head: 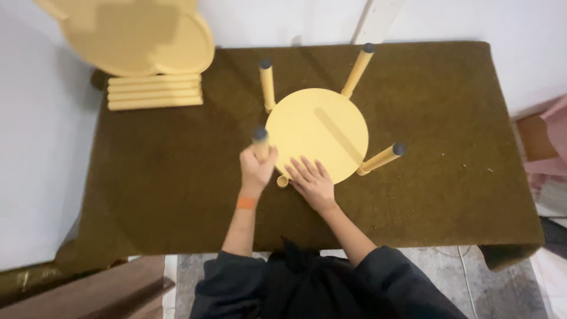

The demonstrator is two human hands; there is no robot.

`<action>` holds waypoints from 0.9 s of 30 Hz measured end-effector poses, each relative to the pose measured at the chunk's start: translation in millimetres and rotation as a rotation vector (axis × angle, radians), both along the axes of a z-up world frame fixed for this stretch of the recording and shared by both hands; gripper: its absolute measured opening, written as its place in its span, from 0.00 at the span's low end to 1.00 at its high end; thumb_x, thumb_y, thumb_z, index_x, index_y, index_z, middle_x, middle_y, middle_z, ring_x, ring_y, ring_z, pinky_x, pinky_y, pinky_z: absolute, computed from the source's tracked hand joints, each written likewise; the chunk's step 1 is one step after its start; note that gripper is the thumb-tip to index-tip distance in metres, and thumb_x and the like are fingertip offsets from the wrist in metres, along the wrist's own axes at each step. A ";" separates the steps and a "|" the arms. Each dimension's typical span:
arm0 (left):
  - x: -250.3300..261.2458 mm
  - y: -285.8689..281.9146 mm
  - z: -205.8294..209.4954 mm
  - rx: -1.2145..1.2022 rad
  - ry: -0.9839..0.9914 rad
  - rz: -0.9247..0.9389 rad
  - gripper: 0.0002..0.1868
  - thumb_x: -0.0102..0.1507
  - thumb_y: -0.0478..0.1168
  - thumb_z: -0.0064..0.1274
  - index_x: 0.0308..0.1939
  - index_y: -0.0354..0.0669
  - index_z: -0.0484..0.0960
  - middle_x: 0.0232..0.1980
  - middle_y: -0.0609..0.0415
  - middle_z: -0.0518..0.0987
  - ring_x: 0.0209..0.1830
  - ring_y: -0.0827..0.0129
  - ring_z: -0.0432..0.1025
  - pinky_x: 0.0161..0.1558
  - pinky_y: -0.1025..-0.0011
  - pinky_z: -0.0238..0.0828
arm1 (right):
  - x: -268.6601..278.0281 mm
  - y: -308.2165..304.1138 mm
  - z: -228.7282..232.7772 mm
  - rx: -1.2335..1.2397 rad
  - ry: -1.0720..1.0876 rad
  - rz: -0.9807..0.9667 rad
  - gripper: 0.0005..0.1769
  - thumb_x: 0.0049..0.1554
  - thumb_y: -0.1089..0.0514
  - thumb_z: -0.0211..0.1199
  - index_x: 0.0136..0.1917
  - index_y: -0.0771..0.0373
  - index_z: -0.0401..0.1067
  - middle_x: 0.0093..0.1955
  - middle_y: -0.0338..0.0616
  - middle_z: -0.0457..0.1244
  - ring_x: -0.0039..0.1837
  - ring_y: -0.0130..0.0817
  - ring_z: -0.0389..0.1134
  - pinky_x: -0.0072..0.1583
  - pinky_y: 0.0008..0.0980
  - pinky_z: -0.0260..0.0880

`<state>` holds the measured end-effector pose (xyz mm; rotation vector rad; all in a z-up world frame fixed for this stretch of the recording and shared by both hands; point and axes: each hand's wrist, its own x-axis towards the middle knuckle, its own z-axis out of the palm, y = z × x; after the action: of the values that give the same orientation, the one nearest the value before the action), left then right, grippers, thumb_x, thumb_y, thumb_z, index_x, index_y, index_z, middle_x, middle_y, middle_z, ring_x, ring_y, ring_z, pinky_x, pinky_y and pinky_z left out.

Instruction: The person disassembles a yellow cloud-shaped plastic stand by removing its legs and placing them on a brown table. They then repeat the process with a smaller round yellow stand, removing its legs and stacking the components.

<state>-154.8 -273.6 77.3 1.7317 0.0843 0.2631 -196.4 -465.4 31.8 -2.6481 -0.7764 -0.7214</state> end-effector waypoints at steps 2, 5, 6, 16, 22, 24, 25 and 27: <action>0.3 13.8 1.4 -0.092 0.096 0.098 0.13 0.63 0.40 0.60 0.36 0.34 0.74 0.29 0.56 0.75 0.25 0.75 0.67 0.25 0.74 0.63 | -1.1 1.5 5.8 0.021 0.003 -0.008 0.29 0.60 0.48 0.67 0.73 0.47 0.68 0.76 0.35 0.61 0.76 0.36 0.61 0.73 0.48 0.60; -6.5 32.8 -12.3 -0.139 0.222 0.197 0.17 0.63 0.42 0.55 0.48 0.34 0.69 0.41 0.55 0.70 0.31 0.69 0.70 0.29 0.68 0.72 | -3.1 4.0 15.9 0.066 0.091 -0.002 0.29 0.58 0.51 0.66 0.72 0.49 0.68 0.75 0.37 0.61 0.76 0.39 0.60 0.74 0.51 0.58; -12.6 39.4 -20.7 -0.138 0.263 0.225 0.18 0.63 0.42 0.52 0.52 0.35 0.68 0.46 0.54 0.68 0.34 0.66 0.72 0.32 0.65 0.77 | -5.0 6.5 18.2 0.082 0.120 -0.004 0.30 0.55 0.52 0.66 0.71 0.51 0.69 0.74 0.40 0.61 0.75 0.42 0.60 0.73 0.53 0.57; -62.5 60.0 -95.9 0.500 0.241 0.417 0.23 0.66 0.47 0.56 0.63 0.43 0.79 0.55 0.42 0.75 0.55 0.48 0.68 0.57 0.56 0.65 | -25.1 81.8 4.0 0.287 0.552 0.383 0.34 0.58 0.55 0.64 0.75 0.65 0.62 0.76 0.53 0.59 0.77 0.49 0.59 0.77 0.44 0.56; -65.8 53.7 -126.7 0.649 0.110 0.432 0.25 0.68 0.47 0.54 0.66 0.40 0.76 0.62 0.44 0.71 0.56 0.51 0.66 0.57 0.57 0.65 | -32.6 102.1 -18.9 0.433 0.817 0.643 0.52 0.51 0.59 0.67 0.81 0.71 0.44 0.82 0.67 0.42 0.82 0.58 0.42 0.77 0.49 0.43; -66.6 53.2 -126.4 0.665 0.112 0.413 0.25 0.69 0.47 0.53 0.68 0.40 0.75 0.64 0.45 0.70 0.56 0.51 0.66 0.57 0.57 0.65 | -32.9 100.9 -21.9 0.427 0.821 0.641 0.53 0.52 0.59 0.67 0.81 0.71 0.42 0.82 0.67 0.41 0.82 0.58 0.41 0.78 0.48 0.42; -67.5 53.0 -123.8 0.659 0.156 0.412 0.26 0.69 0.49 0.53 0.67 0.41 0.75 0.64 0.45 0.70 0.56 0.51 0.66 0.57 0.57 0.65 | -34.1 99.5 -22.4 0.431 0.816 0.633 0.51 0.53 0.59 0.66 0.82 0.71 0.43 0.82 0.66 0.42 0.82 0.57 0.42 0.78 0.48 0.43; -65.8 54.5 -112.9 0.649 0.238 0.406 0.26 0.68 0.51 0.54 0.67 0.45 0.76 0.65 0.46 0.70 0.56 0.52 0.66 0.58 0.57 0.65 | -34.8 97.8 -21.1 0.449 0.809 0.589 0.45 0.54 0.60 0.65 0.79 0.71 0.49 0.80 0.64 0.47 0.80 0.56 0.47 0.77 0.47 0.48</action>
<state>-220.5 -219.1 -35.5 2.3818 0.5819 0.4107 -231.2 -367.6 10.7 -1.8781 -0.9176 0.2979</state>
